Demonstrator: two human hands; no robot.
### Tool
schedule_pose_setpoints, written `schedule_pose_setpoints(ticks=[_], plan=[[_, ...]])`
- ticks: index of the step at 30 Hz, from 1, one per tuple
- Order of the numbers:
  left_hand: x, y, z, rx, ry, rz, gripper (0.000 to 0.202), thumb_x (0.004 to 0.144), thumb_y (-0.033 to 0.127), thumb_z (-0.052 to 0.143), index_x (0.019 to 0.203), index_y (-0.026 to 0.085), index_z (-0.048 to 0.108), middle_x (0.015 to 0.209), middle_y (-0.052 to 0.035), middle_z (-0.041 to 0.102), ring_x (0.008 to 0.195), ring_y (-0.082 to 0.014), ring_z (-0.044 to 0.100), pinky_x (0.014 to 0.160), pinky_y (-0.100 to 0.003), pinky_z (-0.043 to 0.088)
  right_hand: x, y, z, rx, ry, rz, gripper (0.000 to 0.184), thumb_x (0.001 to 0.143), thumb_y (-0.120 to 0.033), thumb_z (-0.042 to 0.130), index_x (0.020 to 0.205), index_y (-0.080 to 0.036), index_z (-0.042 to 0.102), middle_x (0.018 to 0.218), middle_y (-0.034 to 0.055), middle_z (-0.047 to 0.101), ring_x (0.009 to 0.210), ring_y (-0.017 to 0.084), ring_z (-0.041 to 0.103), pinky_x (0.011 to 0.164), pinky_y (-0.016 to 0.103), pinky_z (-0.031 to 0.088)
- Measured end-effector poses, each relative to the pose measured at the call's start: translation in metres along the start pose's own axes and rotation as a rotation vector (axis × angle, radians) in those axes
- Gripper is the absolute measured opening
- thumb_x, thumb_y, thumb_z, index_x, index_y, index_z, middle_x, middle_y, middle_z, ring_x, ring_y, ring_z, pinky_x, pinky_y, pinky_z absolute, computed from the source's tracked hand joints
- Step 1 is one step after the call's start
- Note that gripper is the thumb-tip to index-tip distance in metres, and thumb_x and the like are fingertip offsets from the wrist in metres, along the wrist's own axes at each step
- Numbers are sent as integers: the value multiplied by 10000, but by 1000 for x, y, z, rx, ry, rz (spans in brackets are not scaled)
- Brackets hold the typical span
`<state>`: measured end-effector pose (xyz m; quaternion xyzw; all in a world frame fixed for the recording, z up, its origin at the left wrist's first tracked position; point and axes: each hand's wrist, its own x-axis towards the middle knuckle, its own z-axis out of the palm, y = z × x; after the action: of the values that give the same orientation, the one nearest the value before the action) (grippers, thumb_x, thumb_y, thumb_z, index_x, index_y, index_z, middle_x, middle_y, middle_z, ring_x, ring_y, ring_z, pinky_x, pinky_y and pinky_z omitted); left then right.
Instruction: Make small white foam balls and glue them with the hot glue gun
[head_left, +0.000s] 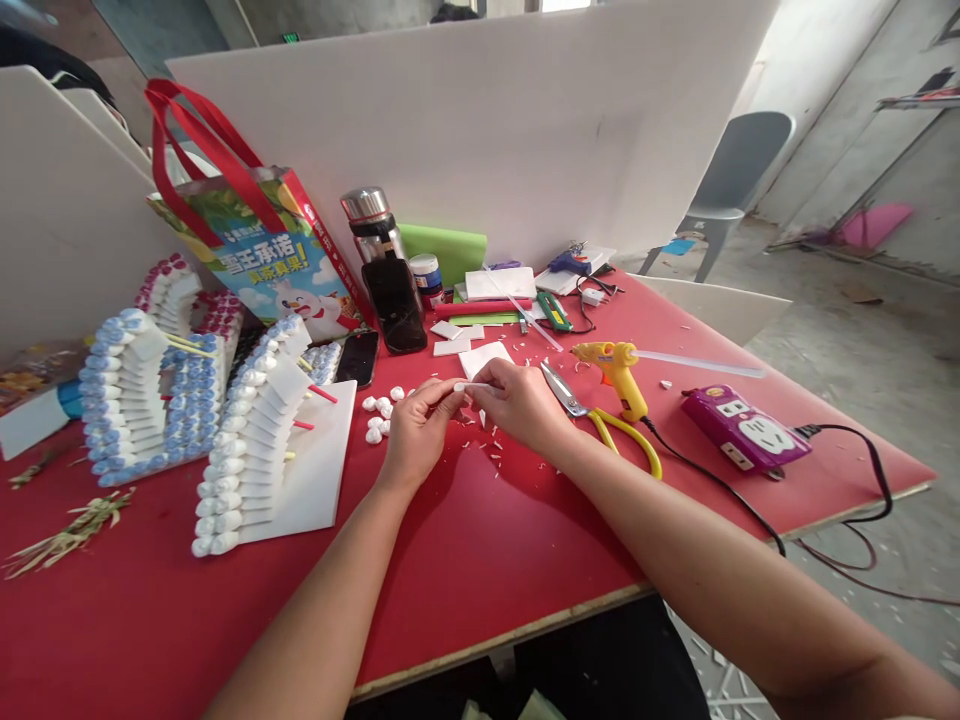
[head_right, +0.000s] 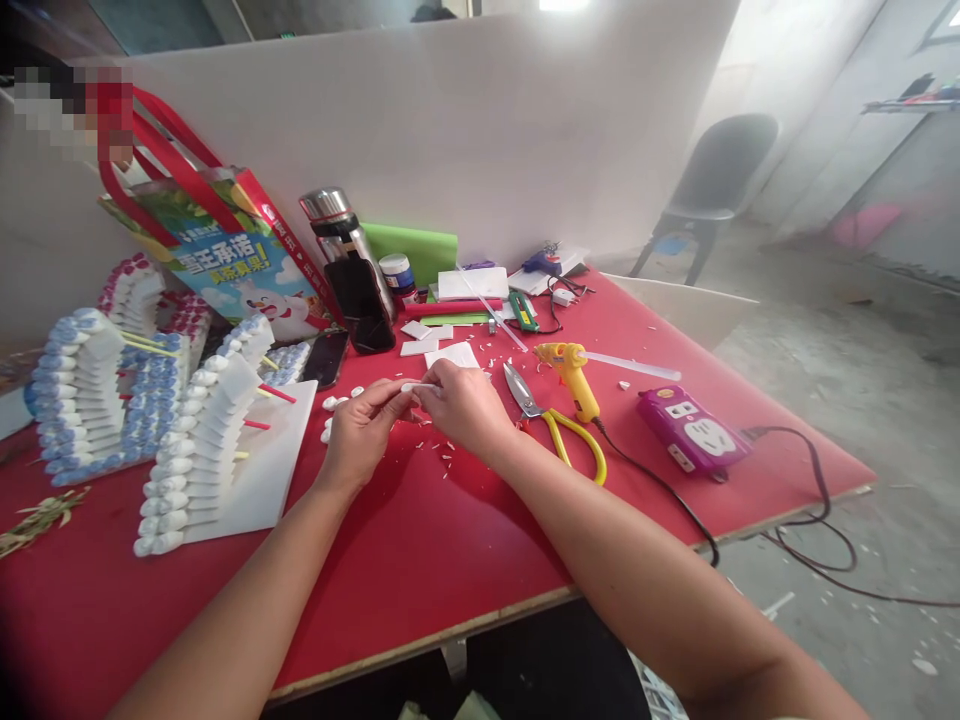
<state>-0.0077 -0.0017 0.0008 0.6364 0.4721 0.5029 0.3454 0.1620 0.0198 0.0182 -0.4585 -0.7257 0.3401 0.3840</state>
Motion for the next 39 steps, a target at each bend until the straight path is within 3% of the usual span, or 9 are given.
schedule_pose_setpoints(ticks=[7, 12, 16, 20, 24, 28, 33, 39], plan=[[-1, 5, -1, -67, 59, -10, 258, 825, 423, 730, 962, 209, 774, 833, -17, 670, 688, -133, 622, 681, -266, 534, -6, -4, -2, -123, -38, -188, 44, 903, -209, 515, 890, -211, 557, 680, 15, 660, 614, 156, 577, 595, 251, 380], [0, 7, -1, -59, 102, 15, 227, 754, 411, 795, 889, 227, 785, 968, -48, 731, 903, -201, 664, 777, -308, 550, -6, -2, -4, -101, -85, -209, 46, 914, -215, 522, 904, -206, 565, 712, 23, 667, 622, 151, 582, 601, 254, 399], [0, 10, -1, -79, 104, -84, 255, 775, 404, 776, 950, 220, 798, 860, -53, 764, 785, -204, 678, 672, -308, 550, -4, -6, -6, 147, -111, -94, 134, 919, -316, 584, 858, -197, 585, 742, 34, 690, 611, 147, 625, 583, 254, 455], [0, 8, -3, -90, 130, -93, 250, 756, 377, 796, 954, 224, 799, 819, -42, 768, 783, -211, 692, 643, -295, 545, 2, -10, -10, 649, -191, 205, 402, 928, -552, 560, 818, -169, 611, 768, 80, 723, 580, 180, 677, 570, 307, 554], [1, 3, -5, -81, 140, -71, 237, 738, 368, 810, 935, 237, 800, 940, -49, 779, 853, -225, 699, 659, -296, 554, 7, -7, -11, 902, -295, 416, 326, 961, -459, 562, 872, -151, 617, 742, 97, 731, 587, 207, 703, 593, 366, 611], [2, 1, -6, -74, 128, -58, 227, 741, 366, 807, 929, 240, 800, 926, -44, 776, 844, -218, 698, 664, -292, 555, 6, -2, -10, 942, -304, 422, 205, 946, -322, 620, 855, -138, 614, 753, 103, 735, 616, 198, 712, 615, 346, 622], [2, -1, -6, -66, 116, -49, 248, 734, 377, 809, 932, 228, 799, 920, -49, 772, 825, -215, 692, 651, -287, 550, 6, -1, -12, 906, -318, 420, 275, 889, -405, 695, 866, -136, 640, 782, 111, 738, 621, 191, 703, 590, 324, 614], [2, 2, -5, -74, 99, -56, 250, 739, 394, 806, 918, 219, 801, 865, -43, 766, 779, -195, 682, 640, -277, 544, 5, -5, -15, 775, -287, 363, 225, 807, -345, 774, 834, -163, 644, 755, 59, 735, 610, 179, 701, 587, 296, 597]])
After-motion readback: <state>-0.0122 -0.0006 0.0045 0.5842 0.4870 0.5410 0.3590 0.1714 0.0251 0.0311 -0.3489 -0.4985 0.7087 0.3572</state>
